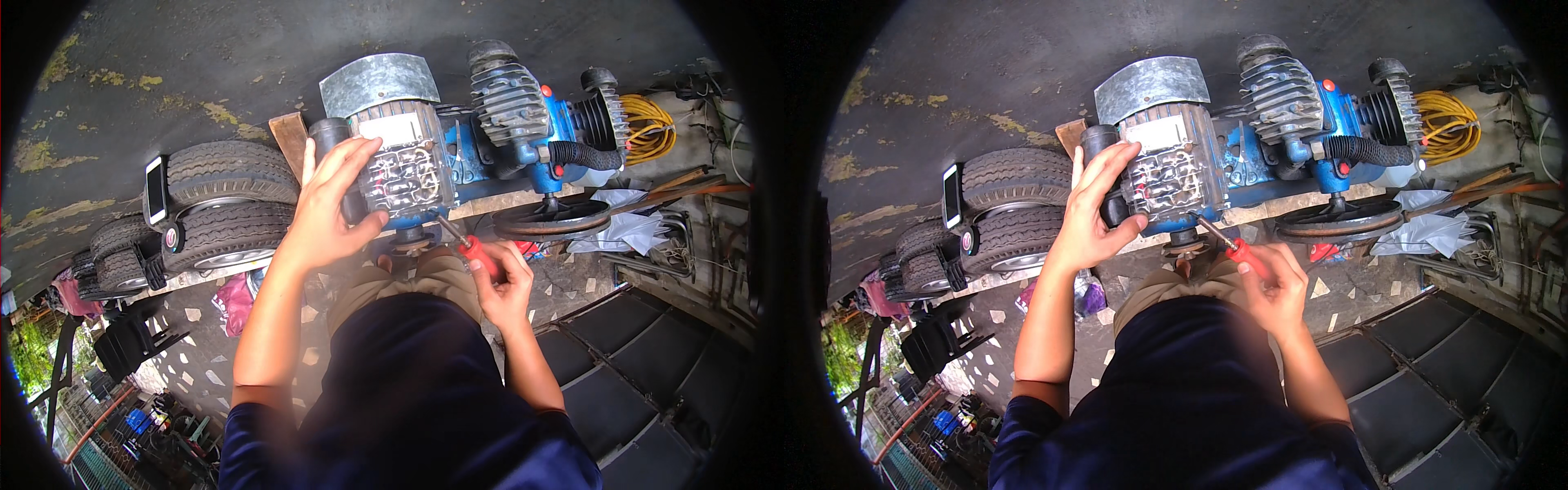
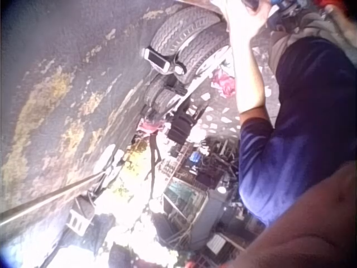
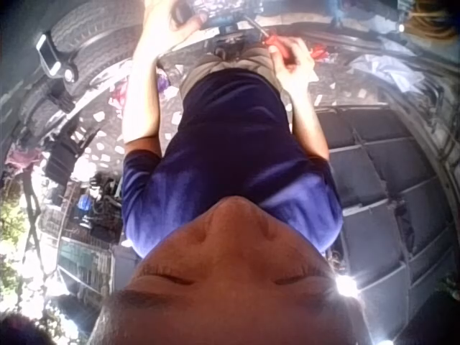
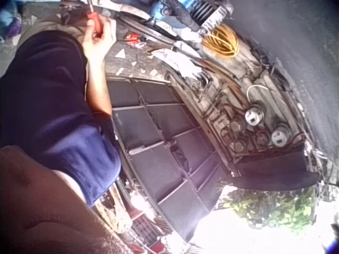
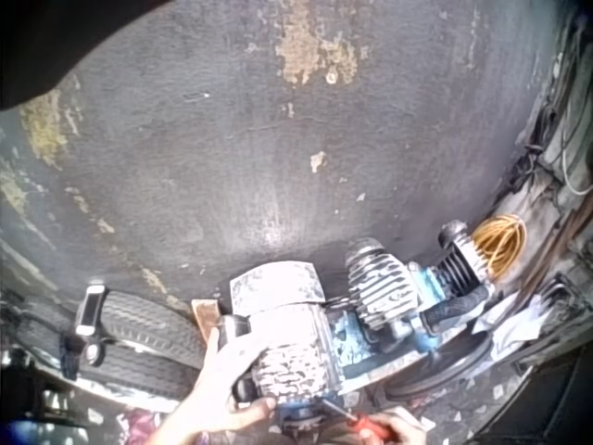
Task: Repairing and soldering components on an electric motor of an air compressor.
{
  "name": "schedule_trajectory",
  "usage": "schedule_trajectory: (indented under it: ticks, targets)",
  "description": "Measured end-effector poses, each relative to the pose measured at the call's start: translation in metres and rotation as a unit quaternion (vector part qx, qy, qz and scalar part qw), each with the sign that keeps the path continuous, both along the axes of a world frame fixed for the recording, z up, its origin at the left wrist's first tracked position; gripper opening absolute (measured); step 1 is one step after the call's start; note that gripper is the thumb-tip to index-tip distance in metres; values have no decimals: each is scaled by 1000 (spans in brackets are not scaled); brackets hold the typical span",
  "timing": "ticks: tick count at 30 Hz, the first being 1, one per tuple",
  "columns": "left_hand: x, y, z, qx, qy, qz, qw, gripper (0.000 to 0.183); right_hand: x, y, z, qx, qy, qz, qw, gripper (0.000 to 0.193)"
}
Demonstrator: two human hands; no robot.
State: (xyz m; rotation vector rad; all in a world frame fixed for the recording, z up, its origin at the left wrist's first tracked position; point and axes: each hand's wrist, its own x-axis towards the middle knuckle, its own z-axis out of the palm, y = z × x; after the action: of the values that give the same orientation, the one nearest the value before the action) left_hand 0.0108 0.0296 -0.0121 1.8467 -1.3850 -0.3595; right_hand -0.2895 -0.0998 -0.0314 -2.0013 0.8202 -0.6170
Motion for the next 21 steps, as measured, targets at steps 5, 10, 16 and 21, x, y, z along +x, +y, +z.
schedule_trajectory:
  ticks: [5,10,16,21]
  targets:
    - [0,0,0,2,0,2,1000,92,-1,-1,2,17,10,-7,1000,19]
    - [0,-1,1,5,10,2,1000,93,-3,-3,0,19,12,-10,1000,20]
    - [-2,-3,5,19,-15,14,1000,94,-9,-6,-6,8,-6,-17,1000,21]
    - [-14,-29,19,52,-64,41,996,100,-24,-7,-6,0,-7,-29,1000,21]
